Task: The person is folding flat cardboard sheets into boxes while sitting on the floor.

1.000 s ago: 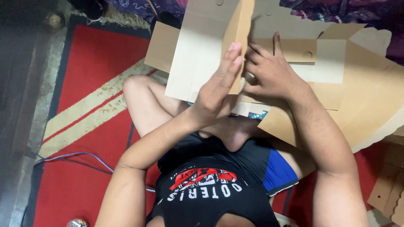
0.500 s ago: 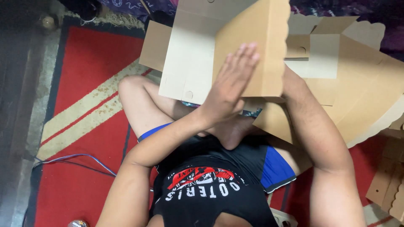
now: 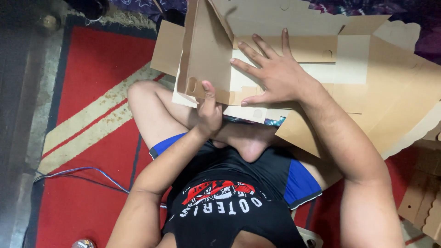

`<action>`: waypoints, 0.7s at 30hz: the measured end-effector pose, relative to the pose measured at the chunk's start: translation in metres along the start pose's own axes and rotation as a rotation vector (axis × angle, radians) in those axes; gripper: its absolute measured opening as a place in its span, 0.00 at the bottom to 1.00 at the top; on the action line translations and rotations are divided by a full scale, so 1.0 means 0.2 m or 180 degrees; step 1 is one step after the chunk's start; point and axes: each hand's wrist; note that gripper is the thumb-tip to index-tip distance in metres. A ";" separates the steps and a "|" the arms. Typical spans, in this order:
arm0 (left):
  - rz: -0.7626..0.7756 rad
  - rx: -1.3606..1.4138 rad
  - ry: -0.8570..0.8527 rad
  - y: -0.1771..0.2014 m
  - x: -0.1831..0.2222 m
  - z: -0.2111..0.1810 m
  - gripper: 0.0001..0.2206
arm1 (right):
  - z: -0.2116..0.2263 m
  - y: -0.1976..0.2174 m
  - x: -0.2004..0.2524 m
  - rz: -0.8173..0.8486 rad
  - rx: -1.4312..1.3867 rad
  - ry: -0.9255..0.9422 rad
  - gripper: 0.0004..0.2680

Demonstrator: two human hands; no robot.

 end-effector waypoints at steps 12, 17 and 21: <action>-0.0513 0.2882 0.0072 0.02 -0.02 0.20 0.29 | 0.01 0.00 -0.02 0.0122 0.0183 0.0006 0.43; -0.0867 0.3110 0.0134 0.03 -0.03 0.21 0.30 | 0.01 -0.01 -0.02 0.0101 0.0012 0.0012 0.46; -0.0896 0.3204 0.0143 0.02 -0.02 0.21 0.30 | -0.01 -0.05 -0.02 0.0050 -0.0003 0.0055 0.47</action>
Point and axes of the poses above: each hand's wrist, its own x-axis away from the middle knuckle, its own y-axis out of the back of the hand, z = x × y, and after that the axes turned 2 degrees about -x, right-handed
